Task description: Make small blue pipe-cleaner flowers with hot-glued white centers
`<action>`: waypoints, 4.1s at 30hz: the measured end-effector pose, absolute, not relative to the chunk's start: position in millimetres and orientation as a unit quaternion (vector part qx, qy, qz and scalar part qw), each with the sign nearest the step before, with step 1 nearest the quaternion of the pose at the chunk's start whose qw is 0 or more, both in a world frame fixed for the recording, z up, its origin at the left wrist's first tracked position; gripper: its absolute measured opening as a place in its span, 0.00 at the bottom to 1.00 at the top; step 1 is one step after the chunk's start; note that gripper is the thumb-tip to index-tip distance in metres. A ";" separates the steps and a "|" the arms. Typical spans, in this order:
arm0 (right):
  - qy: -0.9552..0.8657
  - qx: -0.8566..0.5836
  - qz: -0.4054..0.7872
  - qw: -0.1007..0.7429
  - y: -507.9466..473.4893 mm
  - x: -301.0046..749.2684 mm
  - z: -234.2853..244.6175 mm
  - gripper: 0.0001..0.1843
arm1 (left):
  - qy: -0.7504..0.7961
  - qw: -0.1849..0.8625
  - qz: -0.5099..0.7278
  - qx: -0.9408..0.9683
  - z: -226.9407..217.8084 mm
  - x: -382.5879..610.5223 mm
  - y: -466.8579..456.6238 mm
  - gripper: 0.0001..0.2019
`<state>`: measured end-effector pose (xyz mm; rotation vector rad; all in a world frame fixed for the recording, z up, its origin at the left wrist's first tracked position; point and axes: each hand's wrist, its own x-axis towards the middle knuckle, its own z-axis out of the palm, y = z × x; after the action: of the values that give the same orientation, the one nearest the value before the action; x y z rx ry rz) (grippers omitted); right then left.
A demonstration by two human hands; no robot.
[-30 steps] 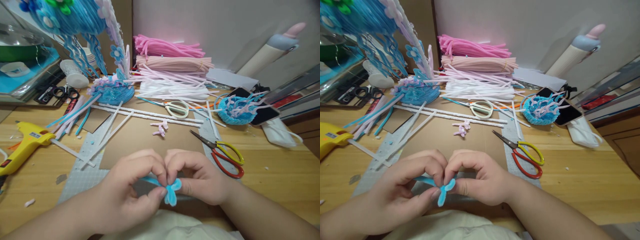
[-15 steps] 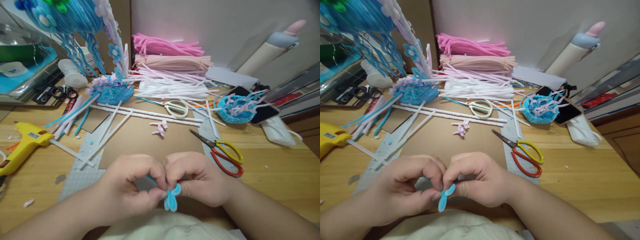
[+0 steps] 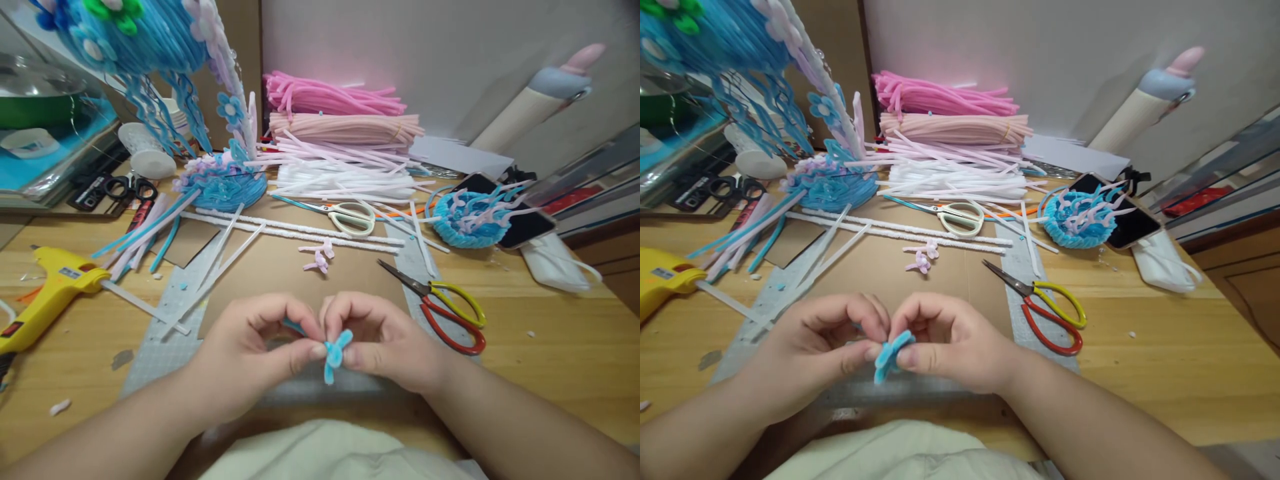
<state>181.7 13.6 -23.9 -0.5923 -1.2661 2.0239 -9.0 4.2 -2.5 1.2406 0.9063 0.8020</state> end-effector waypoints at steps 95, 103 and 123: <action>-0.419 -0.482 0.704 0.309 9.9 163.6 -25.5 0.09 | 0.489 0.720 0.342 0.355 -21.9 3.5 6.8 0.07; -0.422 -0.465 0.680 0.378 9.1 164.2 -22.3 0.13 | 0.498 0.698 0.349 0.378 -21.0 6.0 7.5 0.08; -0.711 -0.478 0.454 0.246 3.6 169.4 -25.6 0.04 | 0.498 0.409 0.215 0.734 -21.9 0.7 0.5 0.08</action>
<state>169.4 3.6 -25.6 -1.3028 -1.9388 1.2384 0.7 0.5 -21.9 1.8491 1.2542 0.5409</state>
